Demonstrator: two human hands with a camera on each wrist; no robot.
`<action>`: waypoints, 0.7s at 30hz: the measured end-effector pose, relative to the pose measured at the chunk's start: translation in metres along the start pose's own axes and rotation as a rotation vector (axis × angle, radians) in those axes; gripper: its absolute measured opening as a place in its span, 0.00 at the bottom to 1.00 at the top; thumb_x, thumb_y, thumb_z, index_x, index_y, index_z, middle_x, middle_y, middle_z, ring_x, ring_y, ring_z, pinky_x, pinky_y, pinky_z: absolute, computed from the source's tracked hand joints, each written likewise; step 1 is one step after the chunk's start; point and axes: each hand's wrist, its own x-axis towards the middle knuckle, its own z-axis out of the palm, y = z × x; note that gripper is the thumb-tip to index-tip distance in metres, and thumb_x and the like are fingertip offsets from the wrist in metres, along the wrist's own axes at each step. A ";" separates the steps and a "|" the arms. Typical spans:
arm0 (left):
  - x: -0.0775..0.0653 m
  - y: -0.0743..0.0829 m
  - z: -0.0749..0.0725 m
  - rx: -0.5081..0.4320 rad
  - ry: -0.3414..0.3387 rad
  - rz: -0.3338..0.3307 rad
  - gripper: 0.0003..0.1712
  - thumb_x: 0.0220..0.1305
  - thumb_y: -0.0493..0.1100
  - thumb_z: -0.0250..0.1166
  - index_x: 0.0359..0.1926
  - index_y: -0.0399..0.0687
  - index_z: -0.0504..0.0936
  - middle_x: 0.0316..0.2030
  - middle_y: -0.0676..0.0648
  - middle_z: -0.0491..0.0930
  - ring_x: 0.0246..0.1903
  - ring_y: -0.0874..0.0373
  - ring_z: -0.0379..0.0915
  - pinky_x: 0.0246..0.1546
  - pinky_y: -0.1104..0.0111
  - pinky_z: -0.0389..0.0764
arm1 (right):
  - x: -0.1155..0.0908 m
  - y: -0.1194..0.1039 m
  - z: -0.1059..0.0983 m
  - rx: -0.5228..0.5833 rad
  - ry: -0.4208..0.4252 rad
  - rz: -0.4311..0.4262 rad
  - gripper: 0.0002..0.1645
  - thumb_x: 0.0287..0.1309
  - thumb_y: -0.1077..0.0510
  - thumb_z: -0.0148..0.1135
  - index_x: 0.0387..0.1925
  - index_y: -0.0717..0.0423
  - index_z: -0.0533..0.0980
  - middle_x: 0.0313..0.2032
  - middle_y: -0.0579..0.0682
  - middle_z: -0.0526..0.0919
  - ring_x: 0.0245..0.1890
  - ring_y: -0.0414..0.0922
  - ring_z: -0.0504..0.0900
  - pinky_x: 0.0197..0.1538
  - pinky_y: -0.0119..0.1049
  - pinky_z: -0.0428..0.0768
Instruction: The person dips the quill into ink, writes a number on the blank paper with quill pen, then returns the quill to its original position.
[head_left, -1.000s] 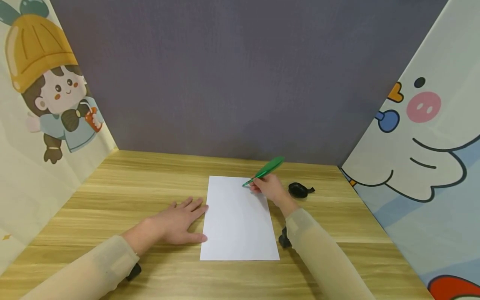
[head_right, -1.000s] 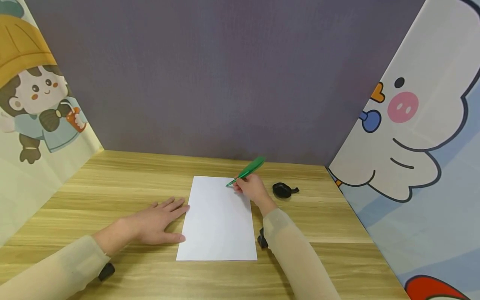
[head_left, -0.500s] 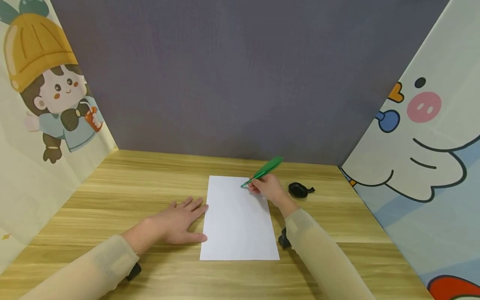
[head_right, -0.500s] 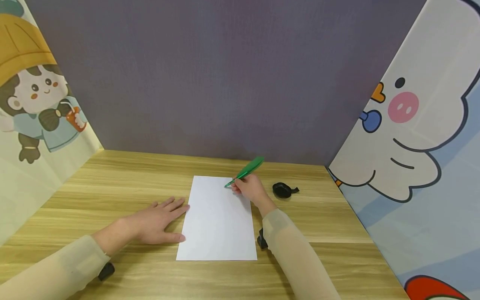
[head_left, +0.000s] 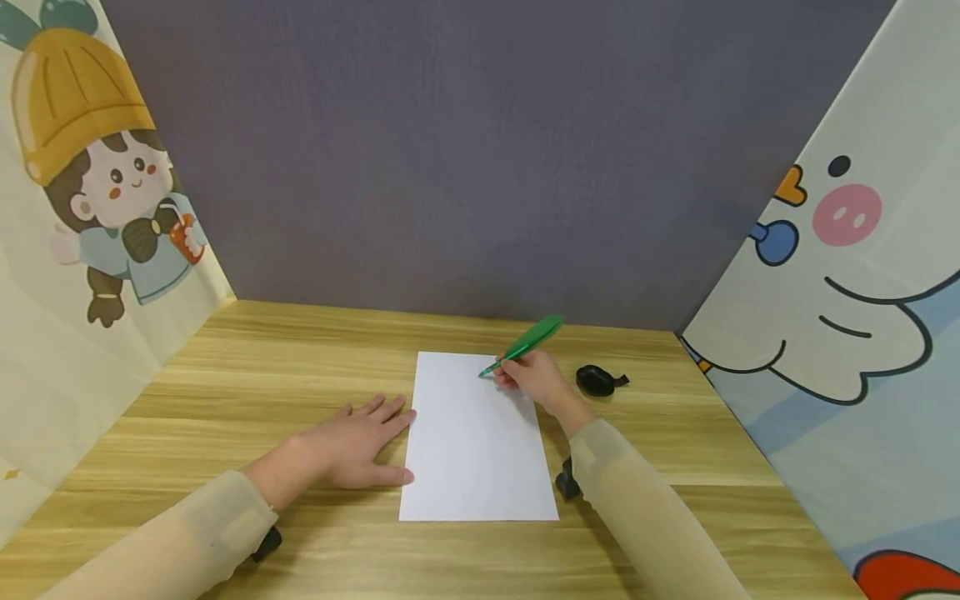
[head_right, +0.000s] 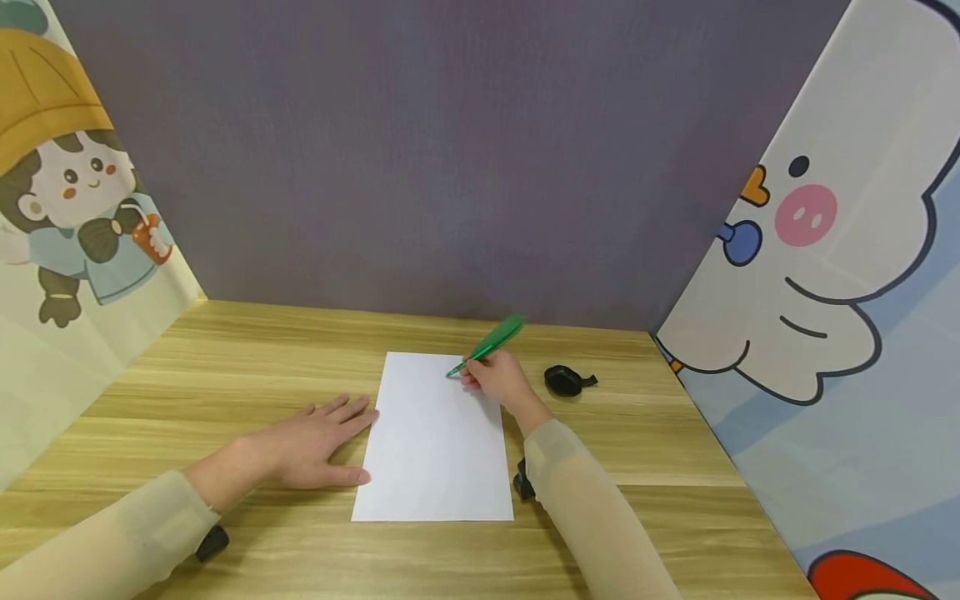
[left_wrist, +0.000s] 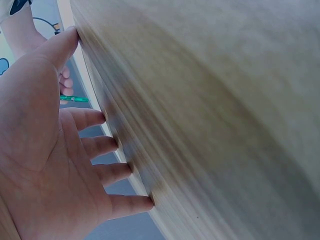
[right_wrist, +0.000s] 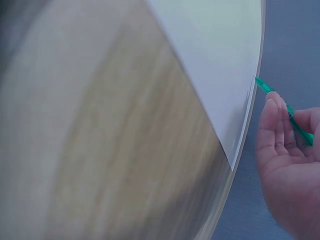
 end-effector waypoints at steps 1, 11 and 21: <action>0.000 0.000 0.000 0.001 0.000 0.001 0.58 0.73 0.78 0.61 0.89 0.50 0.57 0.89 0.39 0.48 0.87 0.31 0.44 0.78 0.23 0.53 | 0.000 0.000 0.000 0.003 -0.002 0.000 0.19 0.84 0.59 0.57 0.62 0.68 0.83 0.51 0.63 0.91 0.46 0.46 0.93 0.52 0.39 0.91; 0.001 0.001 0.000 0.001 -0.001 -0.001 0.59 0.73 0.78 0.61 0.89 0.50 0.57 0.89 0.39 0.48 0.87 0.32 0.43 0.78 0.23 0.53 | -0.001 0.001 0.000 0.023 -0.005 -0.014 0.18 0.83 0.60 0.58 0.61 0.69 0.83 0.49 0.64 0.92 0.43 0.43 0.92 0.50 0.38 0.91; 0.002 0.001 0.001 0.008 0.009 0.004 0.58 0.73 0.78 0.61 0.89 0.50 0.57 0.89 0.38 0.48 0.87 0.31 0.44 0.78 0.23 0.53 | -0.003 -0.001 0.001 0.033 -0.023 -0.031 0.18 0.83 0.61 0.58 0.60 0.70 0.83 0.49 0.65 0.92 0.42 0.42 0.92 0.49 0.37 0.91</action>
